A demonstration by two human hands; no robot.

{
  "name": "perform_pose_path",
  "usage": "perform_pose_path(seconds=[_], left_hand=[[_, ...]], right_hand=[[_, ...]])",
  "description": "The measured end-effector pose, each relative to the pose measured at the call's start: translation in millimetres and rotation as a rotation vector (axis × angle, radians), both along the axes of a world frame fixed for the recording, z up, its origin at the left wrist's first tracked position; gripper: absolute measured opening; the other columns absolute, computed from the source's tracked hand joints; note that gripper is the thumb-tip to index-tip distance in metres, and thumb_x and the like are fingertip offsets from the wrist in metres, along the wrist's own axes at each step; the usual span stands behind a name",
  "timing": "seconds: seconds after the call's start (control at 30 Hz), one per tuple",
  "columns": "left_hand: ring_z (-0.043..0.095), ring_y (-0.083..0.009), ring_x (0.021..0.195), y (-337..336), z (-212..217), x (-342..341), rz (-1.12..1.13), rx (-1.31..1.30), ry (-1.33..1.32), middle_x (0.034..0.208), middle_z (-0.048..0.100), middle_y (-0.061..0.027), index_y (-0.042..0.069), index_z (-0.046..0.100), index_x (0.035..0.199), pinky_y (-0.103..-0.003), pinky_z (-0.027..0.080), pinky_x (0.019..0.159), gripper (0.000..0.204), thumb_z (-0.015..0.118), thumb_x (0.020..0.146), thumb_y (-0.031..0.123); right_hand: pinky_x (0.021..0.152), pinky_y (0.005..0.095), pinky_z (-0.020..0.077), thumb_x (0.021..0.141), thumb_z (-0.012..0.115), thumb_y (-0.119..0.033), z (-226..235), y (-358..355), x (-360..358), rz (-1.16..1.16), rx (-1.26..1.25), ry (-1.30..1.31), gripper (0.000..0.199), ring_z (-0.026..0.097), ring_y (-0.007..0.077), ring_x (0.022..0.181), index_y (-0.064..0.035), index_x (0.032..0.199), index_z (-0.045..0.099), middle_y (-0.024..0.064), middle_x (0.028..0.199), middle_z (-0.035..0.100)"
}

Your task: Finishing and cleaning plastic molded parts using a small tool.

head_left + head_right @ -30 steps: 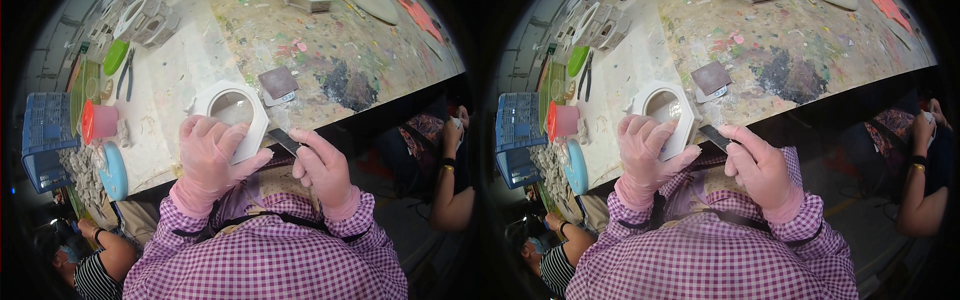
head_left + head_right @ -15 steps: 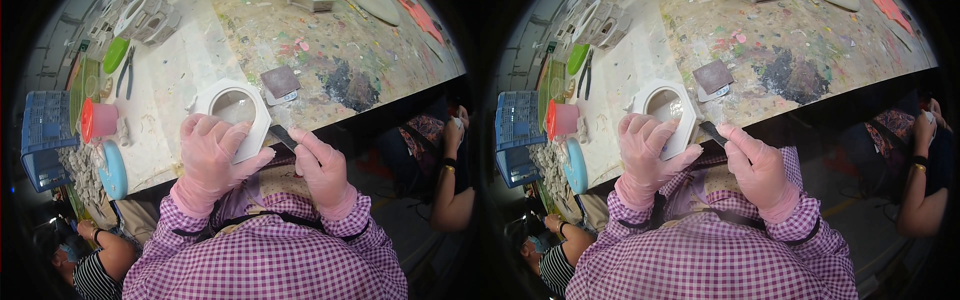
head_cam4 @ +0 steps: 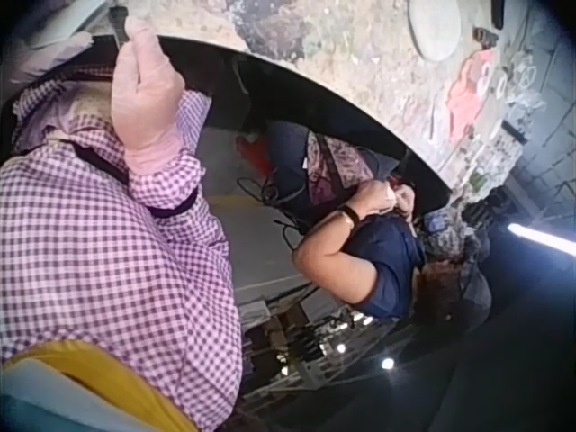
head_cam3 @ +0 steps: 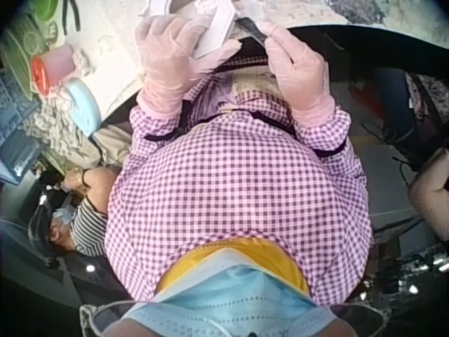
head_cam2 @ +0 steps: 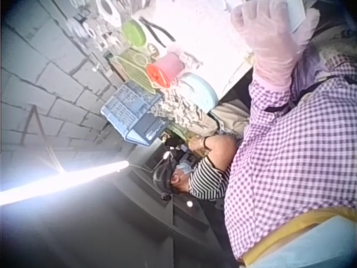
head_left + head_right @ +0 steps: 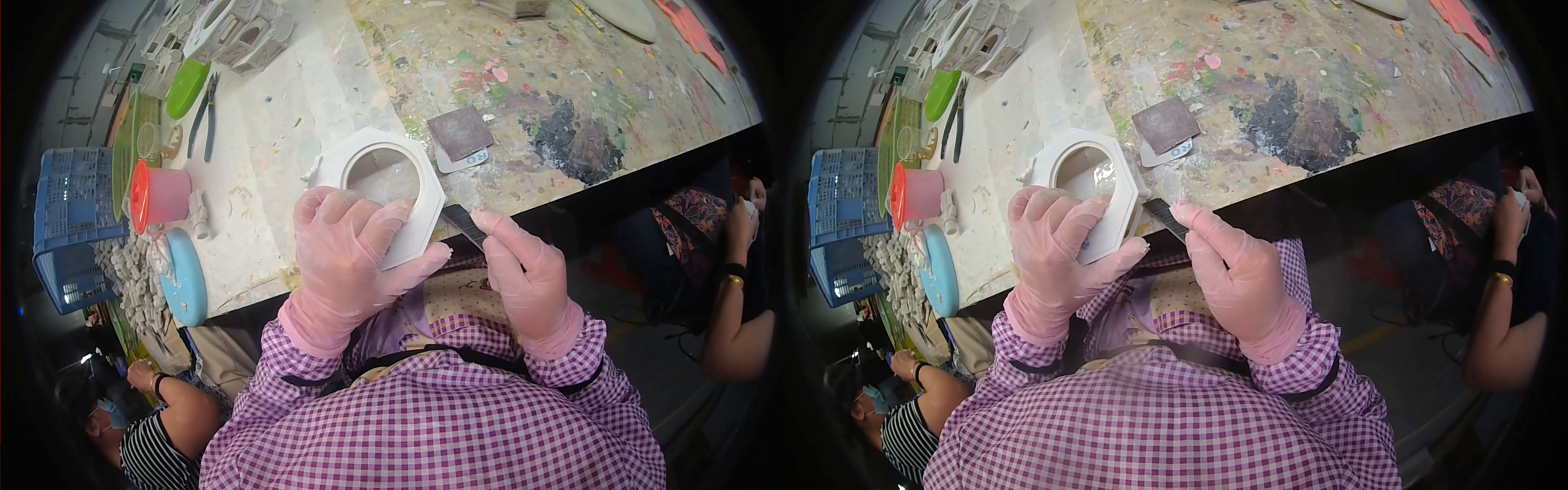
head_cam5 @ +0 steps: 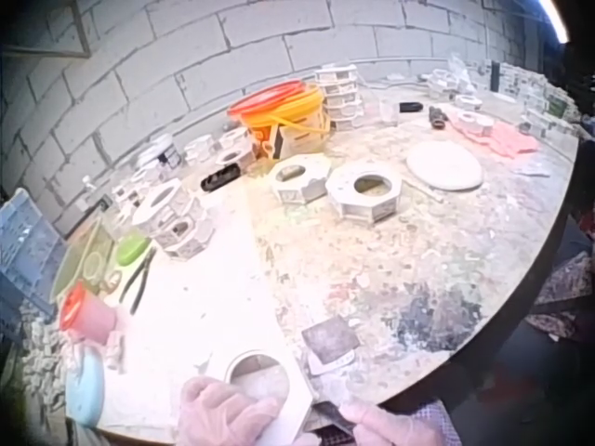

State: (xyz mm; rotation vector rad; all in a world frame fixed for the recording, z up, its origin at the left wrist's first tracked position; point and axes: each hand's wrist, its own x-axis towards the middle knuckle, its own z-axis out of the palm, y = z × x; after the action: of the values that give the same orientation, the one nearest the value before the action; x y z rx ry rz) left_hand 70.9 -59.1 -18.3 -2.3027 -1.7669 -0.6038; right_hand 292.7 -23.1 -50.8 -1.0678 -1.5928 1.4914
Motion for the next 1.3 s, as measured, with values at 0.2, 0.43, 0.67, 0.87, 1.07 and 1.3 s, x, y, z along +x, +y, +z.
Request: perform_pose_path(seconds=[0.2, 0.43, 0.67, 0.87, 1.07, 1.3], left_hand=[[0.057, -0.0247, 0.082, 0.3, 0.7, 0.5, 0.003, 0.008, 0.004, 0.081, 0.059, -0.0013, 0.012, 0.067, 0.107, -0.044, 0.040, 0.087, 0.057, 0.087, 0.068, 0.049], [0.056, -0.0249, 0.080, 1.0, 0.3, 0.9, -0.004, 0.019, -0.005, 0.080, 0.058, -0.0017, 0.011, 0.067, 0.106, -0.043, 0.041, 0.085, 0.057, 0.087, 0.068, 0.048], [0.056, -0.0249, 0.080, 1.4, -1.1, 0.4, -0.008, 0.035, -0.011, 0.080, 0.058, -0.0017, 0.012, 0.067, 0.105, -0.043, 0.040, 0.085, 0.055, 0.087, 0.069, 0.048], [0.057, -0.0250, 0.080, 1.4, -1.5, 0.5, -0.008, 0.037, -0.009, 0.080, 0.058, -0.0018, 0.012, 0.067, 0.106, -0.043, 0.041, 0.085, 0.056, 0.087, 0.069, 0.048], [0.057, -0.0250, 0.080, 0.9, -1.2, 0.8, 0.000, 0.026, -0.011, 0.080, 0.058, -0.0020, 0.012, 0.066, 0.105, -0.044, 0.041, 0.085, 0.055, 0.087, 0.069, 0.048], [0.057, -0.0252, 0.081, 1.3, -2.1, 0.6, -0.003, 0.043, 0.004, 0.080, 0.058, -0.0018, 0.012, 0.065, 0.106, -0.044, 0.041, 0.085, 0.056, 0.086, 0.070, 0.049]], right_hand=[[0.066, 0.0254, 0.0519, 0.099, 0.061, 0.001, 2.1, 2.5, -2.7, -0.002, 0.082, -0.056, 0.028, 0.066, 0.0101, 0.073, 0.0011, 0.126, 0.069, 0.0120, 0.087, 0.074], [0.067, 0.0252, 0.0536, 0.098, 0.062, 0.001, 1.2, 2.4, -4.2, 0.003, 0.085, -0.079, 0.028, 0.068, 0.0114, 0.073, 0.0003, 0.125, 0.070, 0.0132, 0.087, 0.075], [0.067, 0.0253, 0.0537, 0.099, 0.062, 0.001, 2.1, 3.1, -5.2, -0.003, 0.127, -0.064, 0.027, 0.068, 0.0106, 0.072, 0.0004, 0.124, 0.070, 0.0133, 0.086, 0.075], [0.065, 0.0260, 0.0536, 0.098, 0.062, 0.001, 3.9, 1.9, -4.8, -0.004, 0.095, -0.062, 0.027, 0.070, 0.0114, 0.072, 0.0002, 0.124, 0.070, 0.0150, 0.087, 0.075], [0.063, 0.0263, 0.0531, 0.098, 0.062, 0.001, 3.5, 0.5, -5.4, -0.025, 0.149, -0.098, 0.028, 0.070, 0.0134, 0.069, -0.0004, 0.124, 0.070, 0.0147, 0.086, 0.075], [0.063, 0.0254, 0.0524, 0.098, 0.062, 0.001, 3.2, -1.5, -4.9, -0.039, 0.060, -0.050, 0.028, 0.069, 0.0108, 0.070, -0.0007, 0.124, 0.071, 0.0144, 0.085, 0.075]])
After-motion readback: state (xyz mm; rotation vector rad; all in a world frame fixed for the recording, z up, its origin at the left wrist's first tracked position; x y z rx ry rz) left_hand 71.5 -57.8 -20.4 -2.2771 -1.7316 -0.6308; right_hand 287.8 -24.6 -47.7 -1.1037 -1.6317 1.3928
